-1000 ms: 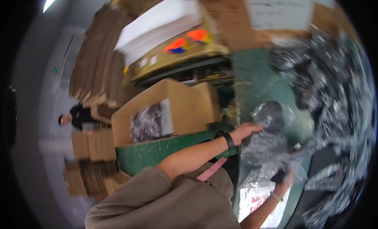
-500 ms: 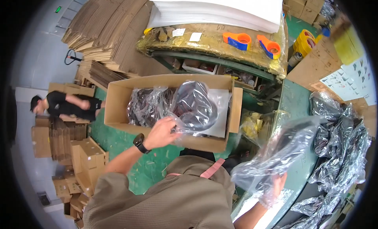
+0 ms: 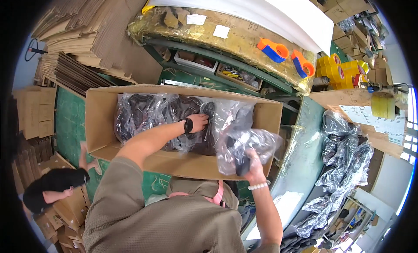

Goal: The recorder is seen packing bicycle saddles into cardboard boxes, placing foam sheets, sealing the boxes with a tape dispenser, and applying labels.

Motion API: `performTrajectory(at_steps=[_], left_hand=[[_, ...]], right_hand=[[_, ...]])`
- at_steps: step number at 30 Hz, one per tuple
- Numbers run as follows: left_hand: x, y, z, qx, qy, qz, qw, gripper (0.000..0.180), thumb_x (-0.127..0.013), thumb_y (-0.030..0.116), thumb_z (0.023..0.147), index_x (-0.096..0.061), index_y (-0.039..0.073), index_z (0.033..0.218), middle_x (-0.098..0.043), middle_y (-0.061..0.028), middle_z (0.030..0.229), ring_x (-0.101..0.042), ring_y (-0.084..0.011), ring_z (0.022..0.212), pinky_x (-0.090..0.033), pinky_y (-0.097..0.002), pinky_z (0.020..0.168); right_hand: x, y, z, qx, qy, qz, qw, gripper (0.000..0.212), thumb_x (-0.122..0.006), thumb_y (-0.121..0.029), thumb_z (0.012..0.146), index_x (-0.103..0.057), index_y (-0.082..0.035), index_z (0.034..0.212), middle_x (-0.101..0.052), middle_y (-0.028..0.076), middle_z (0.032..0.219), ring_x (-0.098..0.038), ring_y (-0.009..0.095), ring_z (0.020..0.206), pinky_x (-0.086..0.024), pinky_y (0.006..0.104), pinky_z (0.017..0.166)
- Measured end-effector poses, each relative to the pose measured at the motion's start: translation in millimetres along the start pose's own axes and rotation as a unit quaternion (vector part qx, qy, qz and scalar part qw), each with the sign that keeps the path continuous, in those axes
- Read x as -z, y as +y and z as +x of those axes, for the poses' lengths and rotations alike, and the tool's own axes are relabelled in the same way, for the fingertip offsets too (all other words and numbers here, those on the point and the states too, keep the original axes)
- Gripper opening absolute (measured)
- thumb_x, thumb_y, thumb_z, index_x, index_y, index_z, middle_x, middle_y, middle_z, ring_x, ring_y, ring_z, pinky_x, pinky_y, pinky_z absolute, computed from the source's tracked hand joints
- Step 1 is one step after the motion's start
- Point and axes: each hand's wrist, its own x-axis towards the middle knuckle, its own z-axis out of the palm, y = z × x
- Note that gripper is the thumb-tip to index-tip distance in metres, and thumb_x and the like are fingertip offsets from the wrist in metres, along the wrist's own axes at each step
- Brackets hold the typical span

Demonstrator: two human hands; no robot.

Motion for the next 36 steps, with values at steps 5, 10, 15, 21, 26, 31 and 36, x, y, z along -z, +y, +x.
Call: performTrajectory(at_steps=[5, 10, 15, 21, 26, 31, 36], left_hand=[[8.4, 14.1, -23.5, 0.110, 0.001, -0.054, 0.992, 0.024, -0.057, 0.021, 0.083, -0.071, 0.004, 0.092, -0.063, -0.0132, 0.119, -0.049, -0.0329, 0.129, -0.038, -0.0428, 0.110], [25.5, 27.8, -32.1, 0.147, -0.019, -0.090, 0.985, 0.026, -0.061, 0.019, 0.077, -0.069, 0.003, 0.096, -0.063, -0.0167, 0.119, -0.048, -0.0351, 0.130, -0.034, -0.0458, 0.113], [39.2, 43.4, -27.4, 0.184, -0.030, -0.111, 0.976, 0.026, -0.060, 0.016, 0.079, -0.068, 0.001, 0.098, -0.063, -0.0184, 0.117, -0.049, -0.0358, 0.130, -0.032, -0.0463, 0.114], [51.8, 44.9, -22.1, 0.239, 0.001, -0.132, 0.962, 0.031, -0.063, 0.013, 0.076, -0.064, 0.001, 0.104, -0.062, -0.0166, 0.119, -0.046, -0.0367, 0.132, -0.031, -0.0469, 0.115], [113.2, 64.0, 57.2, 0.259, 0.049, -0.142, 0.954, 0.036, -0.064, 0.014, 0.077, -0.063, 0.003, 0.111, -0.058, -0.0153, 0.127, -0.044, -0.0339, 0.133, -0.031, -0.0482, 0.114], [79.3, 63.8, 96.2, 0.165, -0.021, -0.065, 0.984, 0.063, -0.068, 0.024, 0.080, -0.052, 0.003, 0.137, -0.040, -0.0166, 0.151, -0.025, -0.0380, 0.146, -0.019, -0.0565, 0.120], [69.3, 70.4, 116.9, 0.134, -0.171, 0.027, 0.976, 0.060, -0.063, 0.032, 0.088, -0.050, 0.008, 0.141, -0.029, -0.0117, 0.159, -0.015, -0.0382, 0.150, -0.021, -0.0573, 0.118]], right_hand=[[-0.4, 23.3, 76.9, 0.003, -0.009, 0.090, 0.996, 0.038, -0.051, -0.034, 0.096, -0.058, -0.005, 0.119, -0.066, 0.013, 0.109, -0.065, 0.029, 0.092, -0.056, 0.0457, 0.082], [71.3, 37.7, 151.1, -0.037, 0.085, -0.400, 0.912, 0.048, -0.047, -0.046, 0.099, -0.064, -0.006, 0.120, -0.067, 0.013, 0.115, -0.065, 0.022, 0.100, -0.055, 0.0372, 0.078], [65.3, 51.4, 218.6, 0.073, 0.307, -0.285, 0.905, 0.056, -0.048, -0.051, 0.098, -0.068, 0.000, 0.111, -0.069, 0.014, 0.107, -0.064, 0.022, 0.100, -0.052, 0.0348, 0.079], [6.2, 56.8, 250.6, 0.264, 0.329, -0.164, 0.891, 0.071, -0.035, -0.062, 0.102, -0.062, 0.002, 0.085, -0.057, 0.007, 0.077, -0.047, 0.024, 0.074, -0.045, 0.0402, 0.074], [57.3, 24.4, 266.2, 0.190, 0.295, -0.571, 0.742, 0.063, -0.027, -0.039, 0.103, -0.070, 0.005, 0.089, -0.068, 0.030, 0.102, -0.064, 0.047, 0.104, -0.050, 0.0536, 0.090], [-12.5, -36.1, 74.4, 0.459, 0.055, -0.499, 0.733, 0.038, -0.054, -0.026, 0.095, -0.062, 0.004, 0.117, -0.064, 0.025, 0.117, -0.062, 0.039, 0.107, -0.049, 0.0441, 0.096], [117.7, -73.9, -60.6, 0.543, 0.243, -0.430, 0.679, 0.032, -0.061, -0.022, 0.090, -0.065, 0.001, 0.113, -0.067, 0.022, 0.105, -0.064, 0.039, 0.099, -0.052, 0.0447, 0.088]])
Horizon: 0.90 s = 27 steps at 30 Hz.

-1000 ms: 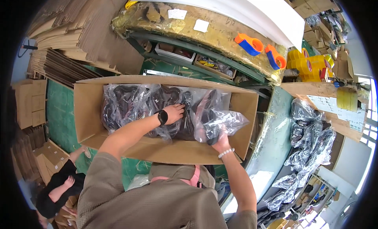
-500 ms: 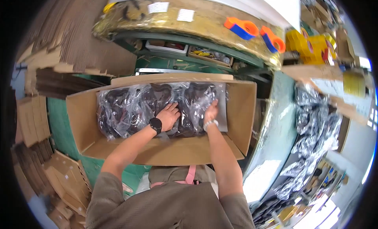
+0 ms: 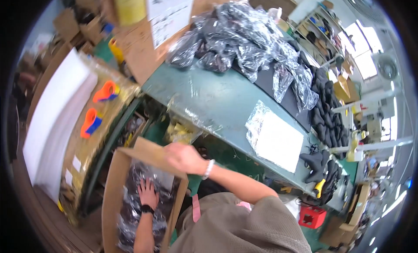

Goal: The recorder is seen packing bicycle saddles into cardboard boxes, placing foam sheets, sealing the boxes with a tape dispenser, and applying labels.

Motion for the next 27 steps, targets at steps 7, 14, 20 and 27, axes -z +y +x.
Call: performTrajectory(at_steps=[7, 14, 20, 27], left_hand=[[25.4, 31.3, 14.9, 0.108, 0.129, -0.175, 0.970, 0.068, -0.066, 0.014, 0.073, -0.049, 0.000, 0.137, -0.040, -0.0238, 0.150, -0.032, -0.0484, 0.140, -0.025, -0.0563, 0.117], [164.0, 92.0, -10.2, 0.261, 0.225, -0.189, 0.920, 0.024, -0.061, 0.009, 0.092, -0.067, -0.005, 0.111, -0.067, -0.0244, 0.108, -0.063, -0.0358, 0.100, -0.050, -0.0416, 0.091], [184.8, 75.3, 58.7, 0.328, 0.301, -0.248, 0.861, 0.021, -0.059, 0.004, 0.089, -0.062, -0.005, 0.108, -0.067, -0.0174, 0.103, -0.064, -0.0259, 0.099, -0.051, -0.0372, 0.089], [276.3, 255.3, 252.3, -0.053, 0.181, -0.206, 0.960, 0.032, -0.067, 0.018, 0.083, -0.067, 0.005, 0.111, -0.066, -0.0139, 0.117, -0.061, -0.0330, 0.109, -0.049, -0.0431, 0.096]], right_hand=[[198.6, 338.6, 14.6, -0.416, 0.275, -0.034, 0.866, 0.054, -0.068, -0.033, 0.082, -0.059, 0.001, 0.124, -0.067, 0.025, 0.105, -0.065, 0.039, 0.099, -0.052, 0.0455, 0.087], [419.8, 543.1, -62.9, -0.624, 0.408, -0.304, 0.593, 0.082, -0.073, -0.041, 0.074, -0.039, 0.000, 0.135, -0.052, 0.026, 0.128, -0.053, 0.043, 0.118, -0.044, 0.0505, 0.100], [458.8, 650.3, -122.2, -0.588, 0.328, -0.282, 0.684, 0.066, -0.075, -0.040, 0.076, -0.053, 0.002, 0.122, -0.061, 0.028, 0.118, -0.062, 0.043, 0.111, -0.050, 0.0489, 0.097], [348.9, 549.0, -129.8, -0.373, 0.469, 0.282, 0.750, 0.022, -0.061, -0.018, 0.091, -0.061, 0.000, 0.104, -0.061, 0.002, 0.086, -0.051, 0.009, 0.070, -0.041, 0.0278, 0.060]])
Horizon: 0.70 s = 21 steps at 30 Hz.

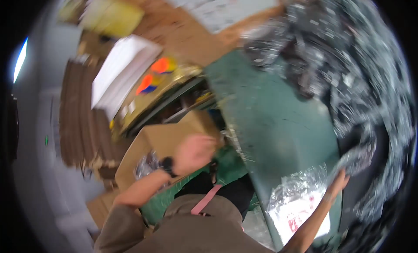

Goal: The recorder is seen packing bicycle saddles into cardboard boxes, placing foam sheets, sealing the boxes with a tape dispenser, and applying labels.

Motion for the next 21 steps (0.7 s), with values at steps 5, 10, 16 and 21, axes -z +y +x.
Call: performTrajectory(at_steps=[5, 10, 16, 21], left_hand=[[-43.7, 108.3, 12.1, -0.282, -0.014, 0.015, 0.959, 0.052, -0.061, 0.018, 0.082, -0.051, 0.006, 0.132, -0.047, -0.0158, 0.146, -0.035, -0.0329, 0.143, -0.027, -0.0496, 0.118], [10.2, 99.0, -37.3, -0.015, -0.146, 0.099, 0.984, 0.050, -0.064, 0.012, 0.074, -0.051, -0.003, 0.121, -0.066, -0.0154, 0.092, -0.066, -0.0320, 0.092, -0.044, -0.0447, 0.100], [160.5, -28.4, -157.5, 0.406, 0.139, -0.004, 0.903, 0.055, -0.075, 0.045, 0.080, -0.057, 0.001, 0.106, -0.068, -0.0230, 0.087, -0.066, -0.0442, 0.081, -0.054, -0.0482, 0.069], [105.2, -225.1, -290.3, 0.474, 0.334, -0.494, 0.648, 0.046, -0.072, 0.026, 0.089, -0.059, -0.004, 0.122, -0.068, -0.0103, 0.113, -0.066, -0.0184, 0.098, -0.052, -0.0332, 0.088]], right_hand=[[-46.9, -76.6, -221.8, 0.005, -0.283, -0.258, 0.924, 0.062, -0.062, -0.003, 0.075, -0.046, 0.009, 0.134, -0.060, 0.009, 0.103, -0.055, 0.018, 0.084, -0.048, 0.0310, 0.077], [-188.9, -205.7, -348.2, 0.220, -0.657, -0.346, 0.632, 0.043, -0.070, -0.002, 0.066, -0.059, 0.001, 0.108, -0.065, 0.018, 0.091, -0.065, 0.031, 0.086, -0.051, 0.0404, 0.079], [-279.0, -198.2, -456.2, 0.226, -0.618, -0.083, 0.749, 0.061, -0.070, -0.004, 0.077, -0.049, 0.002, 0.134, -0.060, 0.016, 0.123, -0.056, 0.029, 0.119, -0.041, 0.0389, 0.105], [-316.0, -112.5, -550.5, 0.161, -0.677, -0.231, 0.680, 0.063, -0.074, -0.015, 0.082, -0.047, 0.004, 0.136, -0.057, 0.019, 0.125, -0.055, 0.031, 0.116, -0.042, 0.0394, 0.103]])
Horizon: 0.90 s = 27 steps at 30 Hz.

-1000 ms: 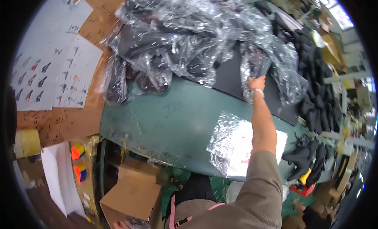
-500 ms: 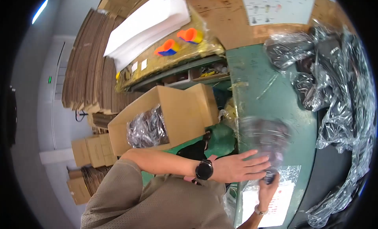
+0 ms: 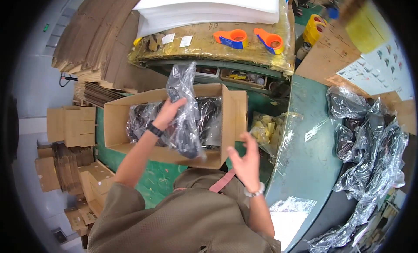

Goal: The recorder is seen packing bicycle saddles into cardboard boxes, placing foam sheets, sealing the boxes with a tape dispenser, and applying labels.

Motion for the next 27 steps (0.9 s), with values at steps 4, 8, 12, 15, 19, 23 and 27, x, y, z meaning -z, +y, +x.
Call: performTrajectory(at_steps=[4, 8, 12, 15, 19, 23, 27], left_hand=[[-26.7, -102.1, 68.6, 0.030, -0.031, 0.050, 0.998, 0.057, -0.069, 0.028, 0.088, -0.052, -0.005, 0.131, -0.065, -0.0125, 0.123, -0.062, -0.0233, 0.111, -0.047, -0.0352, 0.098], [-96.6, -121.0, 61.3, 0.088, 0.011, 0.329, 0.940, 0.096, -0.067, 0.054, 0.081, -0.031, -0.013, 0.140, -0.058, -0.0303, 0.125, -0.059, -0.0414, 0.113, -0.048, -0.0455, 0.096], [-112.8, -136.5, 47.5, -0.050, 0.017, 0.427, 0.903, 0.092, -0.070, 0.051, 0.079, -0.036, -0.009, 0.141, -0.057, -0.0247, 0.124, -0.053, -0.0397, 0.115, -0.047, -0.0451, 0.097], [-98.4, -165.0, 47.5, 0.015, -0.066, 0.436, 0.897, 0.095, -0.072, 0.047, 0.077, -0.035, -0.010, 0.143, -0.058, -0.0248, 0.122, -0.051, -0.0402, 0.121, -0.045, -0.0426, 0.101], [-110.4, -173.8, 51.5, 0.025, 0.011, 0.438, 0.898, 0.080, -0.075, 0.046, 0.075, -0.047, -0.007, 0.129, -0.058, -0.0224, 0.114, -0.054, -0.0394, 0.111, -0.046, -0.0445, 0.098], [-129.1, -179.6, 44.5, -0.076, 0.124, 0.370, 0.917, 0.058, -0.076, 0.024, 0.076, -0.050, -0.003, 0.121, -0.053, -0.0237, 0.112, -0.053, -0.0412, 0.107, -0.046, -0.0463, 0.092], [-135.1, -188.4, 51.7, -0.057, 0.144, 0.422, 0.893, 0.052, -0.073, 0.020, 0.078, -0.051, 0.001, 0.120, -0.050, -0.0207, 0.112, -0.051, -0.0407, 0.107, -0.045, -0.0479, 0.092]], right_hand=[[-80.0, 8.8, 17.7, -0.039, -0.045, -0.147, 0.987, 0.076, -0.077, -0.024, 0.081, -0.040, 0.006, 0.140, -0.050, 0.027, 0.133, -0.048, 0.040, 0.126, -0.039, 0.0440, 0.107], [-100.6, 24.8, 15.3, -0.112, -0.012, -0.218, 0.969, 0.072, -0.074, -0.022, 0.084, -0.040, 0.006, 0.140, -0.052, 0.027, 0.133, -0.052, 0.041, 0.122, -0.043, 0.0434, 0.104], [-113.8, 32.6, 14.0, -0.122, 0.064, -0.172, 0.975, 0.058, -0.068, -0.018, 0.088, -0.045, 0.004, 0.137, -0.059, 0.025, 0.126, -0.060, 0.039, 0.112, -0.048, 0.0422, 0.096], [-113.9, 28.4, 15.9, -0.171, 0.053, -0.154, 0.972, 0.050, -0.066, -0.017, 0.089, -0.051, 0.005, 0.132, -0.060, 0.025, 0.123, -0.060, 0.038, 0.111, -0.048, 0.0411, 0.095], [-113.7, 32.7, 15.0, -0.168, 0.034, -0.183, 0.968, 0.044, -0.064, -0.016, 0.090, -0.055, 0.005, 0.127, -0.062, 0.024, 0.117, -0.061, 0.037, 0.107, -0.048, 0.0398, 0.094], [-109.1, 35.0, 14.2, -0.170, 0.023, -0.176, 0.969, 0.044, -0.064, -0.015, 0.090, -0.053, 0.005, 0.129, -0.061, 0.023, 0.117, -0.061, 0.037, 0.106, -0.048, 0.0404, 0.094], [-117.5, 34.3, 17.0, -0.121, 0.034, -0.134, 0.983, 0.055, -0.064, -0.015, 0.090, -0.044, 0.004, 0.139, -0.052, 0.024, 0.133, -0.052, 0.039, 0.121, -0.041, 0.0419, 0.104]])
